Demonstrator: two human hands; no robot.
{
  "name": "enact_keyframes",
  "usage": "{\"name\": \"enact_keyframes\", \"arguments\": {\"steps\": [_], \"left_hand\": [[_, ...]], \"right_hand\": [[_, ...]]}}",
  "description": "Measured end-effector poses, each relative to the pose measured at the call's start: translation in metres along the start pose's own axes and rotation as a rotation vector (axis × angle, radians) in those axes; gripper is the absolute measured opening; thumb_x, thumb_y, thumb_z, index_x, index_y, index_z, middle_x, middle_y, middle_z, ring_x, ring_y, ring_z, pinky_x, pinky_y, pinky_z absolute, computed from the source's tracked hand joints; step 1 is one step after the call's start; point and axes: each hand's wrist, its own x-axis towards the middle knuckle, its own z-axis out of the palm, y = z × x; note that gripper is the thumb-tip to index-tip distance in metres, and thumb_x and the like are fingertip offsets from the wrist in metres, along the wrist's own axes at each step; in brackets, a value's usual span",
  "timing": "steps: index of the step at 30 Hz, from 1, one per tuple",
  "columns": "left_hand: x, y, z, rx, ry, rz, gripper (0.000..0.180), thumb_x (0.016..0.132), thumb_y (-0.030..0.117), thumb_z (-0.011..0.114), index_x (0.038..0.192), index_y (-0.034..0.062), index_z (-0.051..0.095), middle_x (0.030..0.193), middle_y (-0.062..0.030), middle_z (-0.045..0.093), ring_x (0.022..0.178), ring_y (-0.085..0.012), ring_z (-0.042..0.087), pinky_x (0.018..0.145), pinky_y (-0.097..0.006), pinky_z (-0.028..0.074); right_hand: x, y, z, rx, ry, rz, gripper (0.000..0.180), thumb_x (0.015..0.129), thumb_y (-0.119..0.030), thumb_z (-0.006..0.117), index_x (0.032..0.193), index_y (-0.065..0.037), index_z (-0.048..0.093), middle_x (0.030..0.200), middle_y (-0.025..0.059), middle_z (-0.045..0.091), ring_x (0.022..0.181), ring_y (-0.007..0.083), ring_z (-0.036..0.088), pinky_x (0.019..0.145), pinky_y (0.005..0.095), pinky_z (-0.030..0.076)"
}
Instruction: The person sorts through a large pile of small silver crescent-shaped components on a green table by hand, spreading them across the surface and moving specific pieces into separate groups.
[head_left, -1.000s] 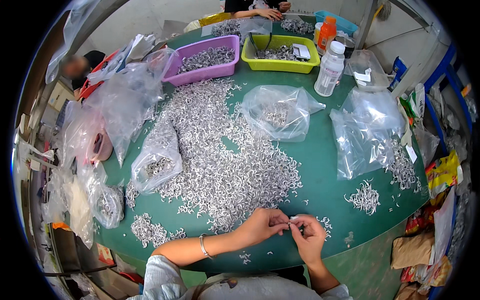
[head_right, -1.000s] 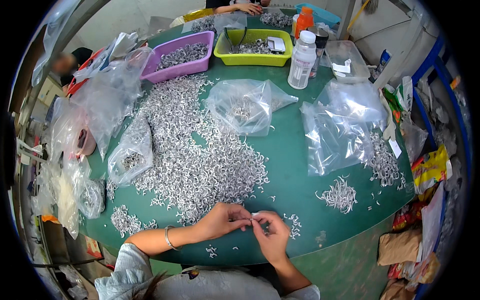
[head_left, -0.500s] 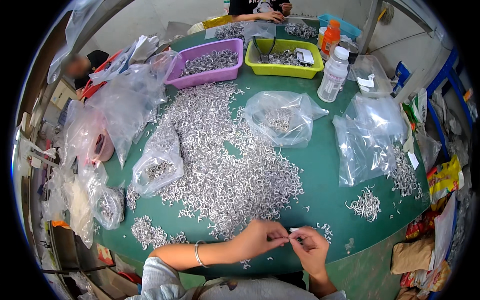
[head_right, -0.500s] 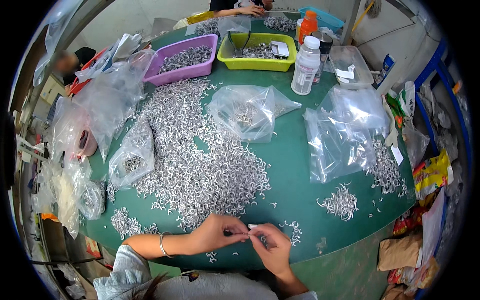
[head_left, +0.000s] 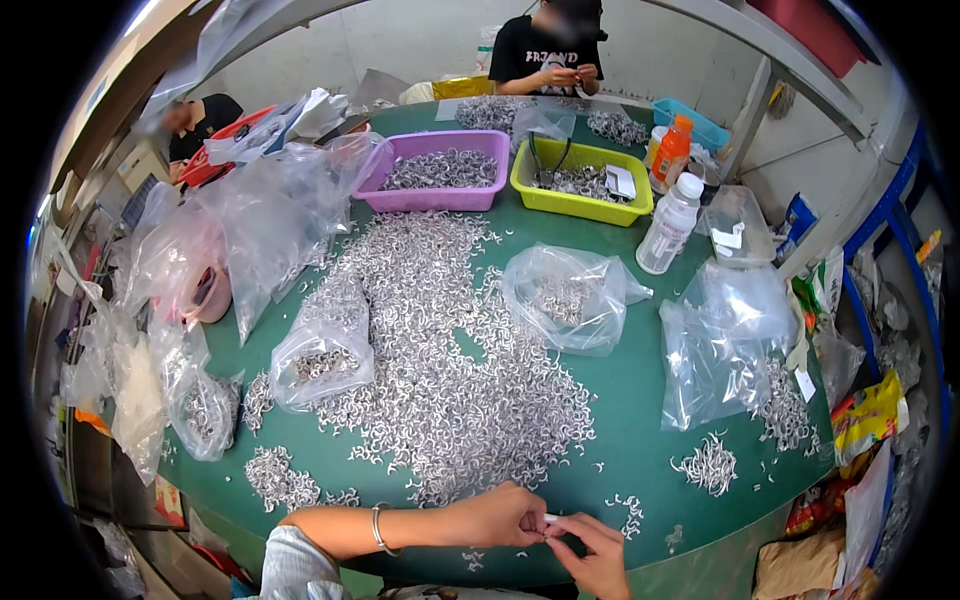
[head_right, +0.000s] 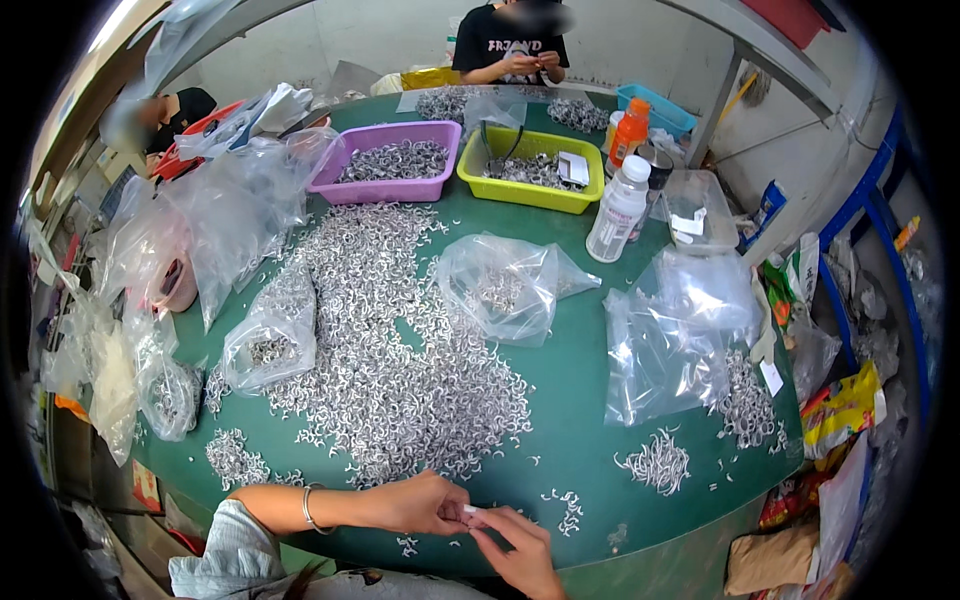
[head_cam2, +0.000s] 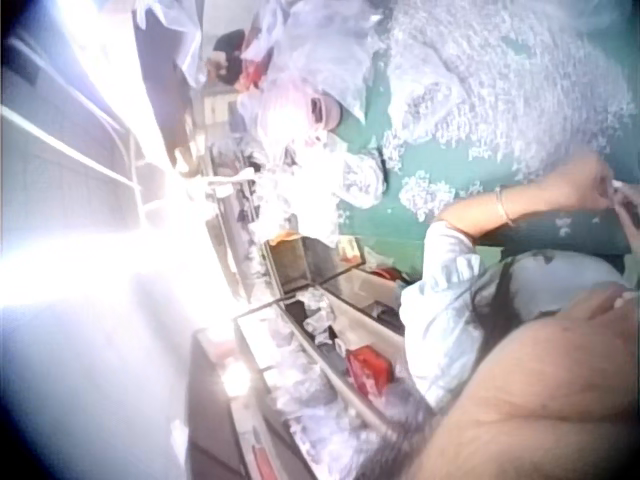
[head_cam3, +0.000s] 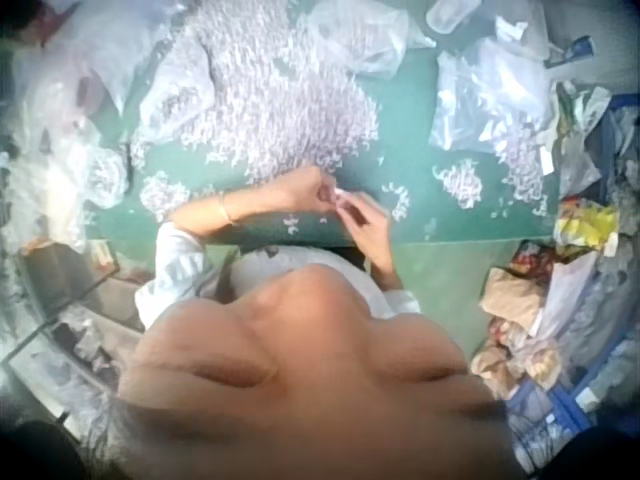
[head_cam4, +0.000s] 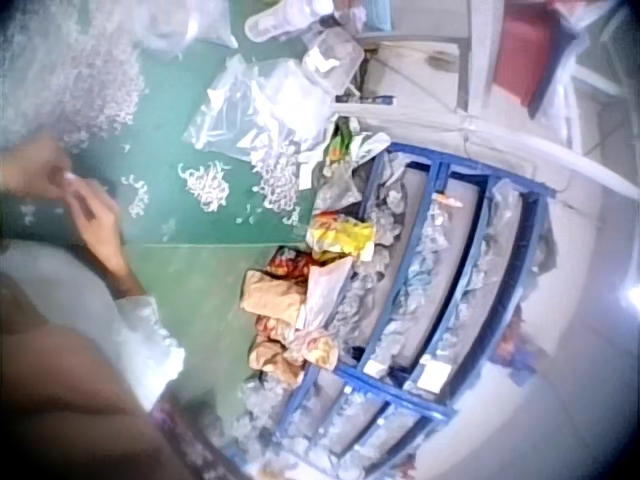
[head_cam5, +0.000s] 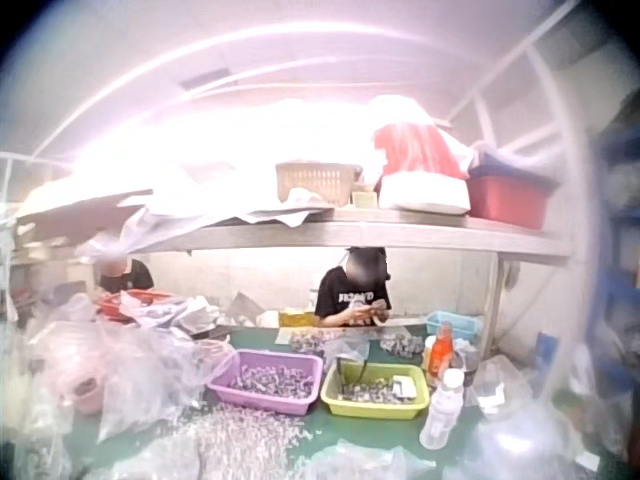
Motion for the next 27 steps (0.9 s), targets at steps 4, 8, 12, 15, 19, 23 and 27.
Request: {"name": "enact_keyframes", "arguments": {"steps": [4, 8, 12, 15, 19, 23, 27], "left_hand": [[-0.001, 0.008, 0.005, 0.148, 0.034, 0.116, 0.013, 0.081, 0.008, 0.069, 0.082, -0.0044, 0.065, 0.074, -0.0166, 0.068, 0.070, -0.0290, 0.067, 0.062, -0.037, 0.052], [-0.003, 0.004, 0.007, 0.209, 0.044, 0.193, 0.008, 0.080, 0.004, 0.064, 0.077, -0.0038, 0.063, 0.076, -0.0207, 0.067, 0.074, -0.0393, 0.065, 0.062, -0.042, 0.051], [-0.001, 0.000, 0.008, 0.217, -0.123, 0.148, 0.013, 0.084, 0.009, 0.069, 0.087, -0.0034, 0.065, 0.074, -0.0140, 0.067, 0.065, -0.0262, 0.067, 0.061, -0.035, 0.051], [0.002, 0.001, 0.009, -0.015, -0.113, 0.112, 0.008, 0.085, 0.006, 0.066, 0.089, -0.0011, 0.066, 0.074, -0.0085, 0.068, 0.066, -0.0168, 0.066, 0.062, -0.031, 0.052], [0.023, -0.019, 0.016, -0.008, 0.075, 0.090, 0.008, 0.089, 0.005, 0.060, 0.086, -0.0005, 0.064, 0.078, -0.0065, 0.068, 0.068, -0.0151, 0.067, 0.067, -0.031, 0.053], [0.046, -0.023, 0.027, 0.120, 0.208, 0.070, 0.009, 0.085, 0.002, 0.062, 0.090, -0.0031, 0.068, 0.076, -0.0099, 0.068, 0.069, -0.0155, 0.067, 0.067, -0.030, 0.054], [0.058, -0.019, 0.038, 0.237, 0.326, 0.193, 0.011, 0.082, -0.001, 0.066, 0.092, -0.0046, 0.069, 0.075, -0.0106, 0.069, 0.070, -0.0148, 0.066, 0.067, -0.029, 0.054]], "right_hand": [[-0.011, 0.010, 0.015, 0.078, 0.096, 0.066, 0.029, 0.086, 0.009, 0.065, 0.114, 0.001, 0.066, 0.094, 0.0098, 0.067, 0.085, 0.0181, 0.066, 0.075, 0.0268, 0.052], [-0.008, -0.008, 0.016, -0.198, 0.117, -0.059, 0.027, 0.087, 0.007, 0.065, 0.113, 0.000, 0.066, 0.098, 0.0116, 0.069, 0.085, 0.0244, 0.068, 0.076, 0.0292, 0.054], [-0.014, 0.003, 0.015, -0.226, 0.118, -0.240, 0.026, 0.085, 0.004, 0.068, 0.110, -0.004, 0.068, 0.098, 0.0135, 0.070, 0.084, 0.0267, 0.068, 0.076, 0.0312, 0.055], [-0.012, 0.011, 0.009, -0.231, 0.260, -0.213, 0.025, 0.078, 0.008, 0.072, 0.102, 0.003, 0.068, 0.090, 0.0134, 0.070, 0.081, 0.0208, 0.068, 0.075, 0.0302, 0.054], [-0.012, 0.029, -0.002, -0.381, 0.426, -0.063, 0.015, 0.082, 0.004, 0.069, 0.097, 0.005, 0.067, 0.090, 0.0144, 0.070, 0.078, 0.0205, 0.068, 0.072, 0.0304, 0.054], [-0.015, 0.046, -0.018, -0.448, 0.479, -0.097, 0.020, 0.083, 0.006, 0.065, 0.103, 0.004, 0.066, 0.091, 0.0166, 0.068, 0.078, 0.0274, 0.066, 0.074, 0.0333, 0.053], [-0.012, 0.056, -0.024, -0.515, 0.426, -0.196, 0.027, 0.081, 0.010, 0.063, 0.107, 0.002, 0.065, 0.091, 0.0162, 0.066, 0.081, 0.0312, 0.062, 0.073, 0.0365, 0.050]]}}
